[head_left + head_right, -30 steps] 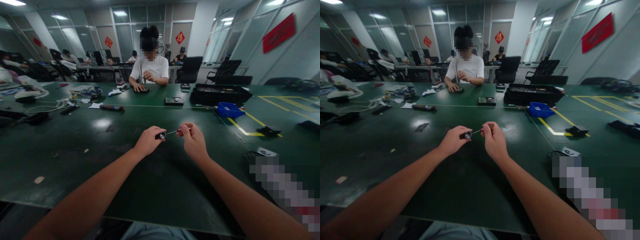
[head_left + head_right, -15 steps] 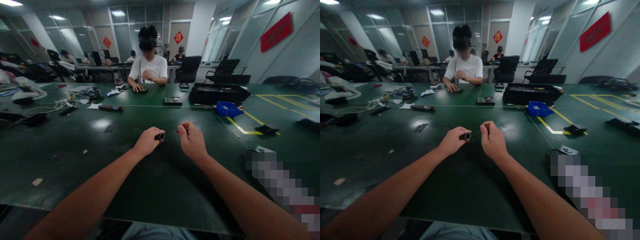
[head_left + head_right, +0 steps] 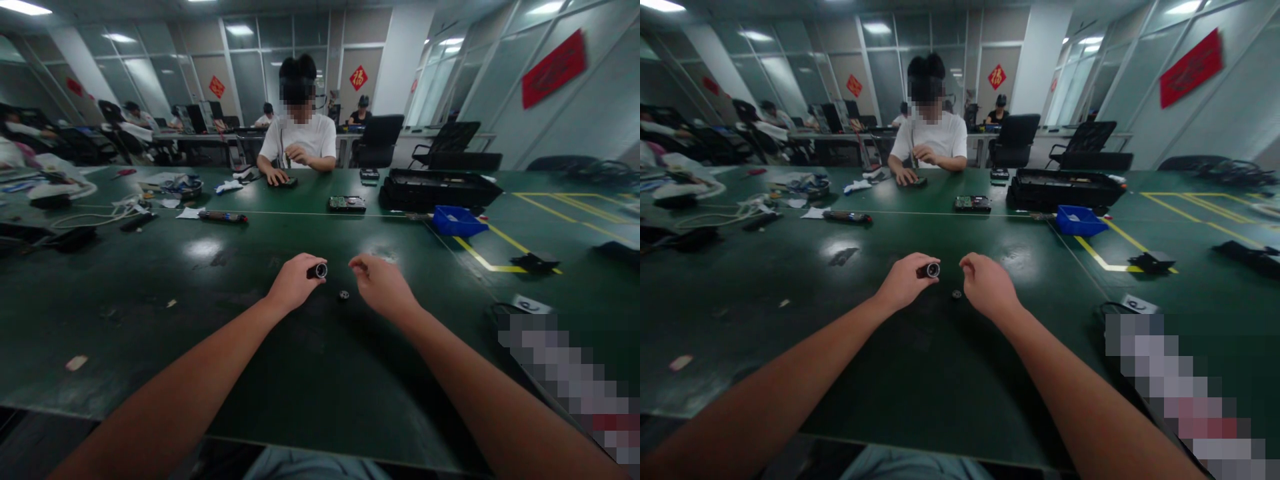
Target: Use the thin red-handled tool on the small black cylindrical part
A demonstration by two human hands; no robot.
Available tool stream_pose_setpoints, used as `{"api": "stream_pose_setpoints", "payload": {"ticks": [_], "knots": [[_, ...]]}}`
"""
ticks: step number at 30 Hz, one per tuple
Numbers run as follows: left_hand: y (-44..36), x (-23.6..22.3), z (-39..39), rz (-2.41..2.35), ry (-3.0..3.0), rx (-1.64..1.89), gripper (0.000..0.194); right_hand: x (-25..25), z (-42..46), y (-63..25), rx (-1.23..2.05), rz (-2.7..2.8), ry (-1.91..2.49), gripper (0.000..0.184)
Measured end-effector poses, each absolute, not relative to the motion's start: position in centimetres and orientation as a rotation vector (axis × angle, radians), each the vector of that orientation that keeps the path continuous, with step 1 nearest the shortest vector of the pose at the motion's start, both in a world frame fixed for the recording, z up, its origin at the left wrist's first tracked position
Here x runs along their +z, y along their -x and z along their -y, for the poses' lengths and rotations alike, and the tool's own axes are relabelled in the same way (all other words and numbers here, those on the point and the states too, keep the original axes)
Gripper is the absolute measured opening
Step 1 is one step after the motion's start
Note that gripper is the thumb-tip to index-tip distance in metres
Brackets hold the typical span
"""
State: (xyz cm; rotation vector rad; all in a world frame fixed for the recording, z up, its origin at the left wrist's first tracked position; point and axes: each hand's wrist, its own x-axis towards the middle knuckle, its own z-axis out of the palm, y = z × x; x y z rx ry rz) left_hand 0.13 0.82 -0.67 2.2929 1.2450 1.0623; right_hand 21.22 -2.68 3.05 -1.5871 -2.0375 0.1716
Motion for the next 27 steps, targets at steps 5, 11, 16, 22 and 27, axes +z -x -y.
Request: {"api": "stream_pose_setpoints", "payload": {"ticks": [5, 11, 16, 22, 27], "knots": [[-0.2, -0.8, -0.9, -1.244, -2.299, 1.054, 0.039, 2.0, 2.4, -21.4, 0.319, 2.239, 1.701, 0.024], [-0.2, -0.8, -0.8, -1.227, -2.284, 1.059, 0.039, 1.7, 2.4, -21.1, 0.357, 2.279, 1.668, 0.003], [-0.3, -0.6, -0.7, -1.205, -2.291, 1.079, 0.037, 2.7, 3.0, -20.5, 0.37, 2.239, 1.468, 0.009], [-0.7, -0.3, -0.3, -1.088, -2.291, 1.101, 0.031, 3.0, 3.5, -19.9, 0.237, 2.148, 1.341, 0.02], [-0.9, -0.2, 0.1, -0.992, -2.288, 1.083, 0.032, 3.0, 3.7, -19.7, 0.214, 2.11, 1.37, 0.02]]}}
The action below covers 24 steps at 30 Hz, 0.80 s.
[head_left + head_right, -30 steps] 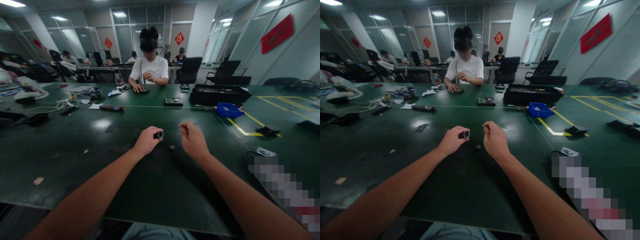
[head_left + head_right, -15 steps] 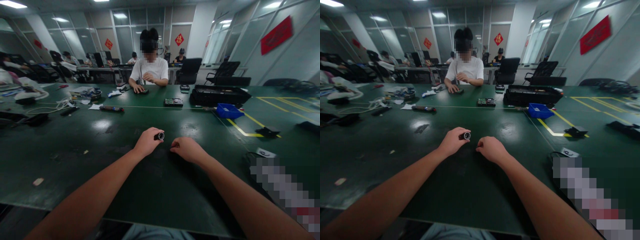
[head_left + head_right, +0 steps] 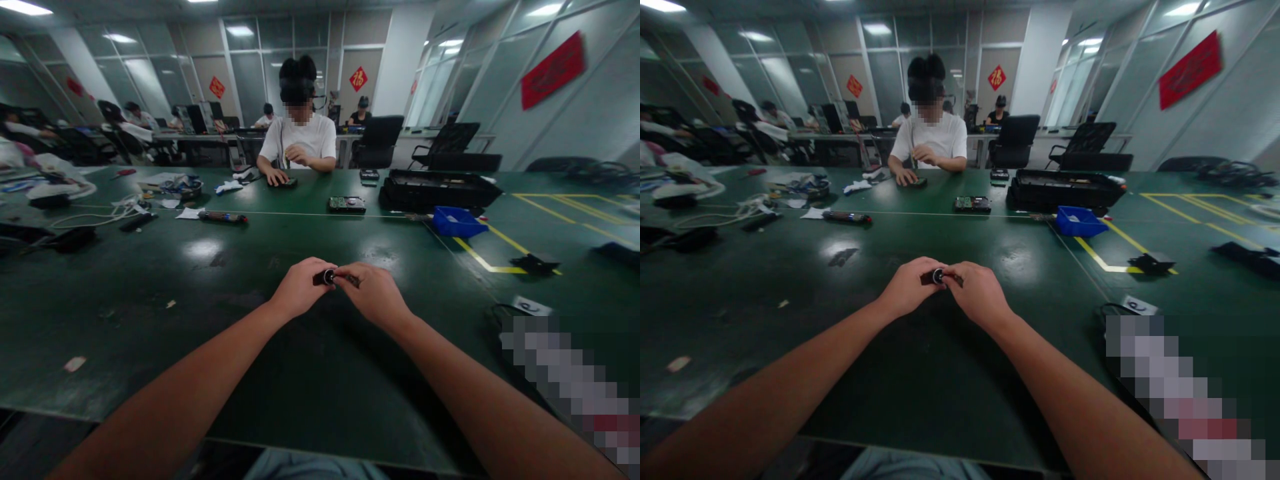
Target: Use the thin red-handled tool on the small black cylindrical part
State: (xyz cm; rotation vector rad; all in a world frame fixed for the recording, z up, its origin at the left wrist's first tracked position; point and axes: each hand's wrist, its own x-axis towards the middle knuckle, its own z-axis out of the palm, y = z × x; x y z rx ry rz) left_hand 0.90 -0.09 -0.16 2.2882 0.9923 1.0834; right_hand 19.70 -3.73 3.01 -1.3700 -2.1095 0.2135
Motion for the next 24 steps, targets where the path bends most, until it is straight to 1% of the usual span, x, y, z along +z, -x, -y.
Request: {"api": "stream_pose_setpoints", "payload": {"ticks": [8, 15, 21, 24], "knots": [[-1.11, 0.1, 0.52, -0.957, -2.309, 1.057, 0.027, 2.53, 3.58, -19.36, 0.184, 2.061, 1.364, 0.014], [-1.13, 0.01, 0.5, -0.928, -2.349, 1.036, 0.031, 2.37, 3.41, -19.4, 0.195, 1.972, 1.45, 0.028], [-1.1, -0.01, 0.47, -0.915, -2.345, 1.028, 0.033, 2.4, 3.29, -19.61, 0.193, 1.973, 1.473, 0.03], [-1.06, 0.26, 0.57, -0.887, -2.388, 0.972, 0.031, 2.61, 3.34, -19.78, 0.198, 2.027, 1.45, 0.025]]}}
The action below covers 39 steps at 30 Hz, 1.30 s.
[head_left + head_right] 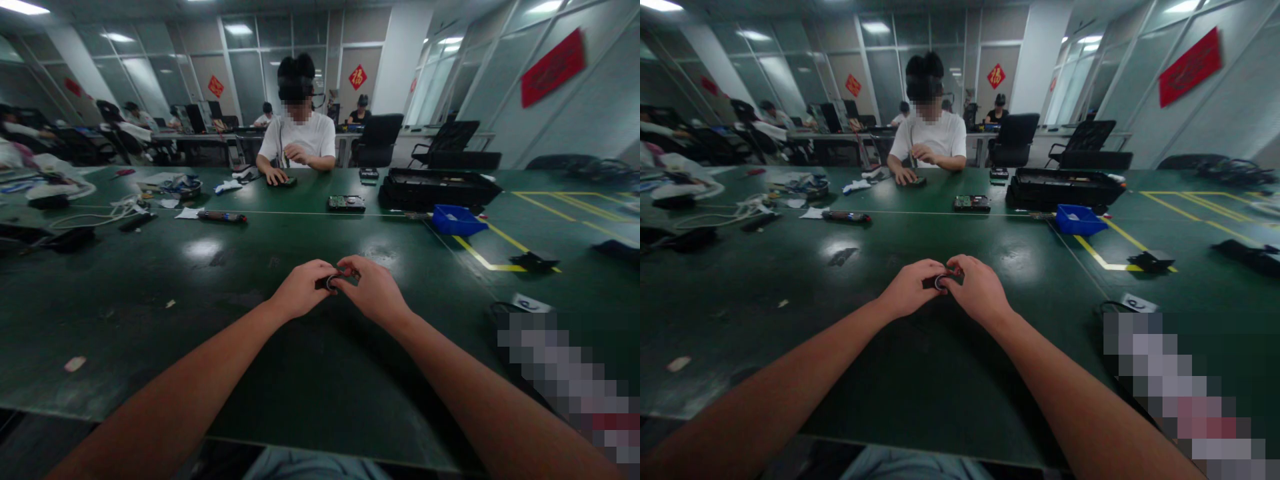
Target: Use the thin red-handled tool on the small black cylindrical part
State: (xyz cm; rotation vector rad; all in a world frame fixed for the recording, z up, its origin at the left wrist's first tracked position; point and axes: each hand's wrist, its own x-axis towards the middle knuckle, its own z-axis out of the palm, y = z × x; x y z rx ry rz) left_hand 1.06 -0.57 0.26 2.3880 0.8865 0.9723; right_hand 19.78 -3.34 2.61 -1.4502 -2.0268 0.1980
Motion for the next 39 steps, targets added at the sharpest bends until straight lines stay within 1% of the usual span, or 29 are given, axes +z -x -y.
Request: {"api": "stream_pose_setpoints", "payload": {"ticks": [3, 8, 13, 20, 25, 29, 32, 35, 39], "knots": [[-1.0, 0.4, 0.6, -0.869, -2.447, 0.913, 0.032, 2.9, 3.4, -20.0, 0.16, 2.075, 1.436, 0.022], [-0.9, 0.1, 0.4, -0.846, -2.5, 0.865, 0.032, 3.2, 3.5, -20.2, 0.095, 2.188, 1.402, 0.029], [-0.9, 0.2, 0.5, -0.933, -2.437, 0.821, 0.032, 3.6, 3.6, -20.4, 0.043, 2.293, 1.359, 0.032], [-0.8, 0.3, 0.6, -0.783, -2.492, 0.832, 0.034, 4.1, 3.8, -20.4, 0.006, 2.313, 1.354, 0.037], [-0.8, 0.4, 0.4, -0.879, -2.459, 0.918, 0.029, 3.3, 3.6, -19.9, 0.113, 2.135, 1.455, 0.043], [-1.0, 0.6, 0.5, -0.992, -2.384, 1.017, 0.023, 2.4, 3.6, -19.1, 0.279, 1.904, 1.587, 0.051], [-1.2, 0.8, 0.8, -1.073, -2.335, 1.062, 0.022, 2.0, 3.8, -18.6, 0.415, 1.784, 1.639, 0.055], [-1.4, 0.9, 1.0, -1.137, -2.306, 1.1, 0.023, 1.7, 4.1, -18.2, 0.483, 1.739, 1.65, 0.054], [-1.6, 1.1, 1.2, -1.173, -2.331, 1.105, 0.019, 1.5, 4.2, -17.8, 0.475, 1.759, 1.622, 0.045]]}}
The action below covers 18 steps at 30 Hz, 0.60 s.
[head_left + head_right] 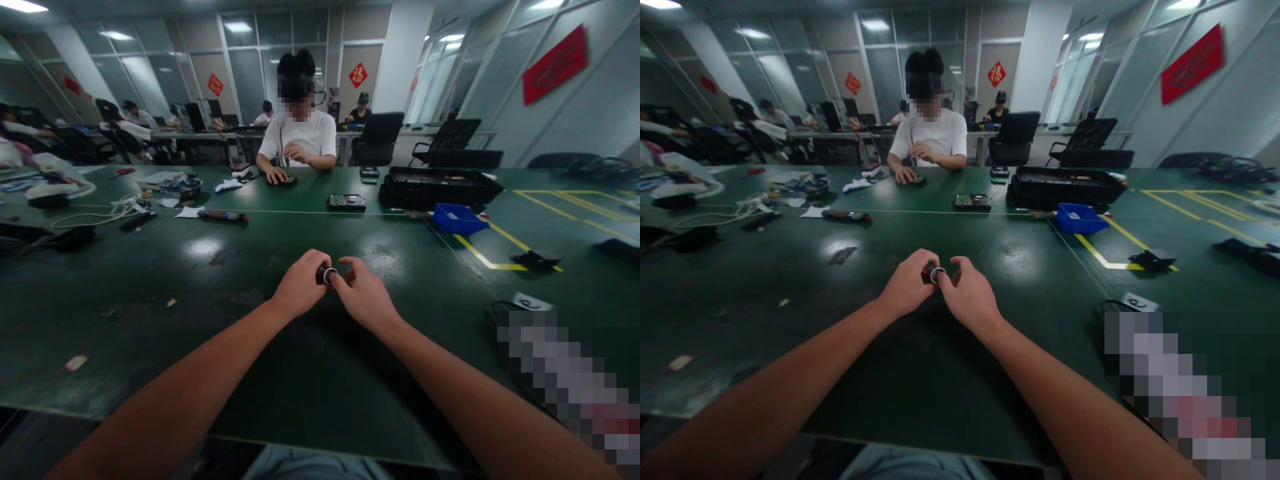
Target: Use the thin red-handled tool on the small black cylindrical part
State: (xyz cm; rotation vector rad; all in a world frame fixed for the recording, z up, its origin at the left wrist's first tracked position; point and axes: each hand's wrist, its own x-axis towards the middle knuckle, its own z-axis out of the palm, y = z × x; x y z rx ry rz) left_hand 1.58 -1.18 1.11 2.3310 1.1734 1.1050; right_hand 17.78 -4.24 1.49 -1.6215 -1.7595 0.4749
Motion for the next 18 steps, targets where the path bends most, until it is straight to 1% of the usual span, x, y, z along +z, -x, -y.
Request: {"api": "stream_pose_setpoints", "payload": {"ticks": [2, 6, 10, 15, 18], "knots": [[-1.6, 1.1, 1.3, -1.175, -2.345, 1.101, 0.018, 1.5, 4.3, -17.7, 0.466, 1.77, 1.61, 0.043], [-1.5, 0.8, 1.1, -1.166, -2.302, 1.113, 0.02, 1.9, 4.3, -18.0, 0.453, 1.771, 1.585, 0.045], [-1.1, 0.0, 0.4, -1.173, -2.219, 1.175, 0.028, 3.0, 4.2, -18.9, 0.417, 1.703, 1.501, 0.031], [-0.7, -0.7, -0.6, -1.206, -2.185, 1.206, 0.035, 3.9, 4.2, -19.4, 0.315, 1.776, 1.348, 0.027], [-0.5, -0.7, -0.8, -1.16, -2.209, 1.229, 0.034, 4.1, 4.6, -19.4, 0.188, 1.815, 1.317, 0.023]]}}
